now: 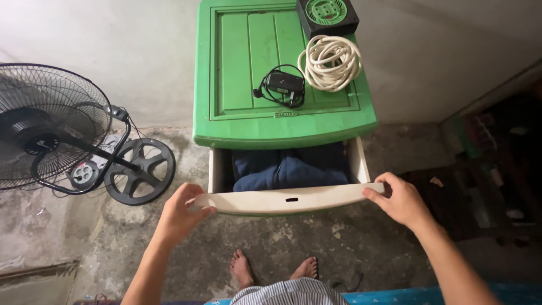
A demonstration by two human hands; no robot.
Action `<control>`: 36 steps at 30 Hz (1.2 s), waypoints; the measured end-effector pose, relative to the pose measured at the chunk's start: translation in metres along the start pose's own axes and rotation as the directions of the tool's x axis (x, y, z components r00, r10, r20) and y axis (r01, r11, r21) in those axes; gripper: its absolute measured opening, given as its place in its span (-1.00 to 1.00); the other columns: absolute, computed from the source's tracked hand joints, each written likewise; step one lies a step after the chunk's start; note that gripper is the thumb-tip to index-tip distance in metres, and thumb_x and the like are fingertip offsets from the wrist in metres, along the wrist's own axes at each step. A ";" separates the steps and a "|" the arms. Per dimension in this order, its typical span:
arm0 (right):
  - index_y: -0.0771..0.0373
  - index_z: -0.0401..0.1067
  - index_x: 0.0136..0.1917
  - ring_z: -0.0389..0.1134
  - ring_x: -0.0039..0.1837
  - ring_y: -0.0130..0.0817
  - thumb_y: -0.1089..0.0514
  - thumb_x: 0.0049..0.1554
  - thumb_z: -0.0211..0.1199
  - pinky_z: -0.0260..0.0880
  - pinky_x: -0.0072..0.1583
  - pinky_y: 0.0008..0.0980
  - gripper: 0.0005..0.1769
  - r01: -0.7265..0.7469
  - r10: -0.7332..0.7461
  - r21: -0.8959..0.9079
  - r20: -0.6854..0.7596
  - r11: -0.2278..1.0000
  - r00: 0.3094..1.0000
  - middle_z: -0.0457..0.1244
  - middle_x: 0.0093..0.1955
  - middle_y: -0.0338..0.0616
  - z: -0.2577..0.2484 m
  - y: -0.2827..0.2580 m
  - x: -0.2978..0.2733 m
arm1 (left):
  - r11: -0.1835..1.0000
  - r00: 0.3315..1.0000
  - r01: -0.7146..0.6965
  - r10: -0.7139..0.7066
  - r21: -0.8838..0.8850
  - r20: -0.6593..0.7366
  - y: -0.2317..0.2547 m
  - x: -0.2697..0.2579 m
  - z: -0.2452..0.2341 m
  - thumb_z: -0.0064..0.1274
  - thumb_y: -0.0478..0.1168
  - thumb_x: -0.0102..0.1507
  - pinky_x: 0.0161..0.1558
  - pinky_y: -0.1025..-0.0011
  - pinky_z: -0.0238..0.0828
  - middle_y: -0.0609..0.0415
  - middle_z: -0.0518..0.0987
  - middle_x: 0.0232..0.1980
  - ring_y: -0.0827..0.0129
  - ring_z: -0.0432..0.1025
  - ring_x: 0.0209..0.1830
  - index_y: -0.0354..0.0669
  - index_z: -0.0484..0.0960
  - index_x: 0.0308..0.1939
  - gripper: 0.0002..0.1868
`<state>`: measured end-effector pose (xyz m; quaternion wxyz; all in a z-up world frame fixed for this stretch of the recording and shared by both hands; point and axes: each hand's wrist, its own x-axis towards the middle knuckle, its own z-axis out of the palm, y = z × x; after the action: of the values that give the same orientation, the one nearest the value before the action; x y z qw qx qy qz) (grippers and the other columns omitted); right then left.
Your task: Organizing clothes and small electronic objects in a plastic drawer unit.
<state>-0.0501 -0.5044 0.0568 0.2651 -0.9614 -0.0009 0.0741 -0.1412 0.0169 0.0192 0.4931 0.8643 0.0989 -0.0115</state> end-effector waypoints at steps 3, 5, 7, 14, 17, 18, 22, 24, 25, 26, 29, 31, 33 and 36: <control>0.26 0.40 0.20 0.35 0.20 0.08 -0.09 0.01 0.43 0.38 0.17 -0.11 -0.40 0.401 -0.412 -0.096 -0.239 0.911 0.879 0.33 0.16 0.10 0.005 -0.023 -0.008 | 0.932 0.944 -0.320 0.328 0.171 -0.024 0.047 0.000 -0.004 0.33 -0.16 0.12 0.16 0.24 0.39 -0.11 0.52 0.12 0.10 0.44 0.15 -0.20 0.51 0.16 -0.44; 0.20 0.37 0.28 0.30 0.27 0.07 -0.11 -0.03 0.45 0.33 0.25 -0.08 -0.32 0.438 -0.457 -0.141 -0.169 0.888 0.873 0.27 0.23 0.06 0.013 -0.073 -0.013 | 0.889 0.903 -0.389 0.420 0.241 -0.092 0.083 0.011 0.008 0.29 -0.18 0.15 0.20 0.20 0.34 -0.20 0.47 0.20 -0.02 0.39 0.21 -0.24 0.49 0.22 -0.42; 0.13 0.34 0.35 0.25 0.33 0.05 -0.13 -0.06 0.47 0.27 0.32 -0.04 -0.22 0.477 -0.499 -0.183 -0.099 0.859 0.861 0.22 0.29 0.02 0.024 -0.120 -0.016 | 0.835 0.844 -0.450 0.513 0.317 -0.155 0.108 0.026 0.025 0.24 -0.20 0.19 0.24 0.15 0.29 -0.29 0.42 0.28 -0.14 0.33 0.27 -0.28 0.46 0.29 -0.39; -0.02 0.01 0.59 0.18 0.33 0.09 -0.28 -0.05 0.45 0.17 0.22 0.14 0.09 0.580 -0.512 -0.266 0.285 0.770 0.810 0.11 0.34 0.10 0.064 -0.141 -0.003 | 0.623 0.768 -0.416 0.631 0.662 -0.110 0.106 0.070 0.082 0.16 -0.26 0.19 0.33 -0.16 0.16 -0.22 0.34 0.47 -0.18 0.23 0.35 0.07 0.52 0.32 -0.43; -0.02 -0.04 0.62 0.18 0.30 0.05 -0.36 -0.14 0.52 0.17 0.15 0.10 0.24 0.580 -0.463 -0.316 0.374 0.751 0.804 0.11 0.34 0.08 0.053 -0.152 -0.007 | 0.587 0.779 -0.371 0.619 0.720 -0.103 0.096 0.074 0.081 0.06 -0.32 0.25 0.41 -0.20 0.11 -0.13 0.30 0.53 -0.14 0.20 0.44 0.16 0.49 0.38 -0.40; -0.02 -0.06 0.65 0.17 0.29 0.00 -0.40 -0.25 0.57 0.17 0.13 0.07 0.39 0.572 -0.403 -0.383 0.437 0.725 0.804 0.10 0.34 0.05 0.047 -0.159 -0.013 | 0.561 0.774 -0.376 0.628 0.738 -0.082 0.094 0.073 0.079 0.02 -0.35 0.23 0.42 -0.20 0.09 -0.11 0.28 0.53 -0.14 0.18 0.48 0.20 0.46 0.43 -0.34; -0.04 0.21 0.50 0.27 0.22 -0.19 -0.19 -0.22 0.57 0.20 0.11 0.01 0.08 0.537 -0.489 -0.379 0.222 0.754 0.844 0.25 0.14 -0.23 0.072 -0.140 -0.013 | 0.588 0.808 -0.432 0.590 0.684 0.004 0.101 0.068 0.064 0.01 -0.39 0.17 0.36 -0.21 0.07 -0.13 0.21 0.58 -0.16 0.12 0.54 0.21 0.37 0.50 -0.21; -0.04 0.35 0.39 0.31 0.15 -0.22 -0.12 -0.24 0.59 0.23 0.06 -0.04 -0.06 0.550 -0.518 -0.294 0.183 0.782 0.835 0.29 0.03 -0.30 0.072 -0.138 -0.012 | 0.580 0.816 -0.435 0.578 0.688 0.029 0.102 0.066 0.061 0.01 -0.37 0.18 0.38 -0.20 0.08 -0.05 0.20 0.59 -0.04 0.12 0.54 0.31 0.32 0.51 -0.19; -0.04 0.35 0.39 0.31 0.15 -0.22 -0.12 -0.24 0.59 0.23 0.06 -0.04 -0.06 0.555 -0.524 -0.292 0.184 0.779 0.832 0.29 0.03 -0.30 0.069 -0.137 -0.015 | 0.580 0.817 -0.430 0.577 0.692 0.025 0.102 0.066 0.061 0.01 -0.37 0.18 0.38 -0.20 0.08 -0.05 0.20 0.59 -0.04 0.12 0.54 0.31 0.32 0.51 -0.19; -0.03 0.37 0.37 0.32 0.13 -0.20 -0.10 -0.25 0.59 0.24 0.06 -0.05 -0.08 0.550 -0.520 -0.259 0.178 0.794 0.835 0.30 0.01 -0.27 0.067 -0.136 -0.018 | 0.572 0.828 -0.417 0.560 0.706 0.035 0.104 0.065 0.060 0.01 -0.38 0.17 0.37 -0.21 0.08 0.00 0.20 0.59 0.00 0.13 0.54 0.34 0.33 0.50 -0.18; -0.02 0.37 0.38 0.34 0.12 -0.16 -0.08 -0.26 0.59 0.26 0.07 -0.06 -0.07 0.552 -0.514 -0.224 0.208 0.803 0.832 0.31 0.01 -0.20 0.076 -0.132 -0.030 | 0.564 0.847 -0.381 0.531 0.732 0.031 0.103 0.069 0.058 0.01 -0.39 0.15 0.36 -0.19 0.10 0.07 0.20 0.60 0.07 0.14 0.54 0.39 0.35 0.49 -0.16; -0.02 0.35 0.41 0.33 0.13 -0.13 -0.09 -0.24 0.58 0.27 0.08 -0.07 -0.04 0.557 -0.504 -0.237 0.249 0.796 0.827 0.30 0.02 -0.16 0.082 -0.123 -0.044 | 0.577 0.855 -0.362 0.518 0.732 0.014 0.104 0.068 0.060 0.00 -0.40 0.15 0.35 -0.17 0.12 0.08 0.20 0.60 0.09 0.15 0.55 0.42 0.36 0.48 -0.15; 0.07 0.34 0.40 0.33 0.16 -0.10 -0.06 -0.20 0.60 0.26 0.07 -0.05 -0.07 0.600 -0.569 -0.138 0.209 0.788 0.795 0.32 0.07 -0.04 0.086 -0.109 -0.062 | 0.596 0.868 -0.344 0.497 0.725 0.003 0.107 0.067 0.062 -0.01 -0.42 0.12 0.33 -0.16 0.14 0.09 0.21 0.60 0.12 0.15 0.55 0.41 0.37 0.47 -0.14; 0.00 0.30 0.51 0.33 0.19 -0.16 0.15 -0.22 0.53 0.28 0.10 -0.10 0.01 0.615 -0.537 -0.215 0.329 0.758 0.777 0.33 0.12 -0.09 0.091 -0.083 -0.090 | 0.588 0.878 -0.320 0.479 0.742 -0.001 0.115 0.066 0.058 0.01 -0.39 0.13 0.33 -0.19 0.12 0.14 0.22 0.59 0.17 0.15 0.54 0.46 0.39 0.46 -0.15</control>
<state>-0.1492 -0.3904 0.0351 0.1181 -0.9256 -0.3436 0.1064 -0.0510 -0.0793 0.0795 0.0891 0.9828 -0.0623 0.1496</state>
